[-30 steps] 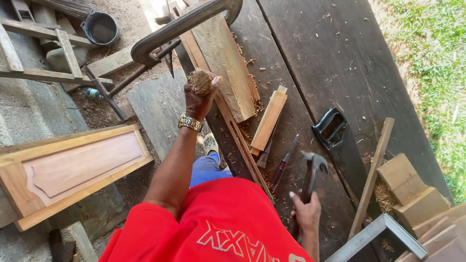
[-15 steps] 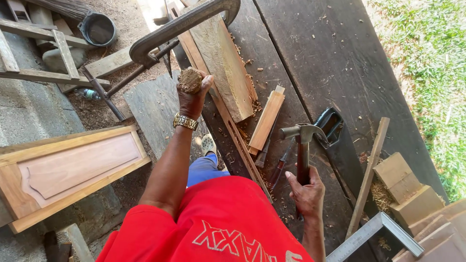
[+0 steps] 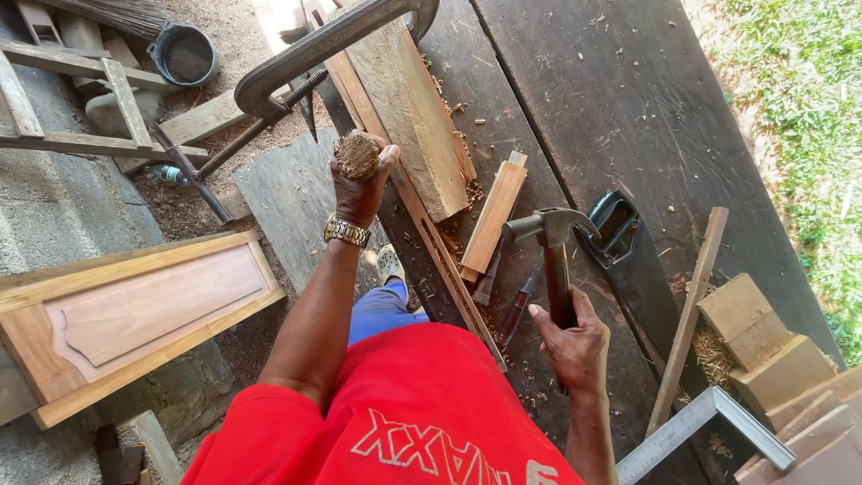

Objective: The recorder is using a hammer to work on pieces of wood on a workbench.

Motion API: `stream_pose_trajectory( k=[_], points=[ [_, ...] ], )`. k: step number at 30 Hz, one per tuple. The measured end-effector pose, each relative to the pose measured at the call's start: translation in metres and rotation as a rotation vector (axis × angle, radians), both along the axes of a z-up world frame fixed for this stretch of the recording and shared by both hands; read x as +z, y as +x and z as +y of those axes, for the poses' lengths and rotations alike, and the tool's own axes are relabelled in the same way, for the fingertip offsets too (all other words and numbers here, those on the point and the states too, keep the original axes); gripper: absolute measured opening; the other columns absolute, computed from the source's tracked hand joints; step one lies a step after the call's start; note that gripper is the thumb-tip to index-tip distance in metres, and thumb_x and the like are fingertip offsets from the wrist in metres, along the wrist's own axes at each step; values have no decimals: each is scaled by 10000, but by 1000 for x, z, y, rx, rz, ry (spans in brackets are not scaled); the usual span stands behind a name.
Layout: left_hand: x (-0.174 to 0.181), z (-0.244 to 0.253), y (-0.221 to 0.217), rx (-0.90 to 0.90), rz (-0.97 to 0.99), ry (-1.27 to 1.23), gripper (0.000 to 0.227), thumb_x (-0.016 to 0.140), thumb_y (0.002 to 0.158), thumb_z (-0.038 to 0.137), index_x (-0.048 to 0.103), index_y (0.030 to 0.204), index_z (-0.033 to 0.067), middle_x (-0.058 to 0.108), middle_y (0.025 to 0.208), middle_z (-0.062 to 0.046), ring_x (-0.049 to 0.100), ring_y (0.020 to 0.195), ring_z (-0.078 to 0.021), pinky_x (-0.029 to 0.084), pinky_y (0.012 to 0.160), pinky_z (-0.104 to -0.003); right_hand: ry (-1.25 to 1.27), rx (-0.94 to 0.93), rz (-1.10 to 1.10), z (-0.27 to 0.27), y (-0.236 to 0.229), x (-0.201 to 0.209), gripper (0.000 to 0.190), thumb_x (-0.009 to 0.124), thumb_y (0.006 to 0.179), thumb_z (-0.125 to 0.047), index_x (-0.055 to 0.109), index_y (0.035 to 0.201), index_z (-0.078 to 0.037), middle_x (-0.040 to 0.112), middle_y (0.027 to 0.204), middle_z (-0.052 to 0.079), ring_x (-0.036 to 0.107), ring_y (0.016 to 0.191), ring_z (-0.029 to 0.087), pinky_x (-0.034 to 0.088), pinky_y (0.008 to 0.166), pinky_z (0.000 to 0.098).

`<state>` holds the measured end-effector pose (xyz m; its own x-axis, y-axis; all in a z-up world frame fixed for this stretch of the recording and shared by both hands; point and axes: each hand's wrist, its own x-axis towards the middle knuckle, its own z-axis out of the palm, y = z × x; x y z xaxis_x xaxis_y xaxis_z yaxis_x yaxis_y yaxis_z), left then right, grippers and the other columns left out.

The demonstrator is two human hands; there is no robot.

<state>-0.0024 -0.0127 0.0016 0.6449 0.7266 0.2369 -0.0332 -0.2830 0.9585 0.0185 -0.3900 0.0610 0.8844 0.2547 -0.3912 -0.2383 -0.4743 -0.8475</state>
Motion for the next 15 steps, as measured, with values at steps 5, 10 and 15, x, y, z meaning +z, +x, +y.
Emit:
stream_pose_trajectory(
  k=[5,10,15],
  points=[
    [1,-4,0,-8,-5,29,174,796,918,189,658,944,87,697,878,14,652,800,-90,541,764,-284,48,77,-50,11,11,12,546,799,854,-248,631,1341,-67,625,723,15,574,525,60,493,448,248],
    [1,-8,0,-7,3,88,185,789,928,203,646,946,86,687,863,5,651,787,-92,542,760,-279,35,299,-408,31,25,32,539,810,888,-206,612,1366,-53,660,837,8,638,753,77,546,675,268],
    [4,-13,-1,6,7,126,201,786,937,215,640,937,78,683,870,-7,647,794,-109,543,766,-287,20,367,-426,52,37,56,565,808,879,-196,596,1388,-77,661,815,31,640,714,89,541,630,288]
  ],
)
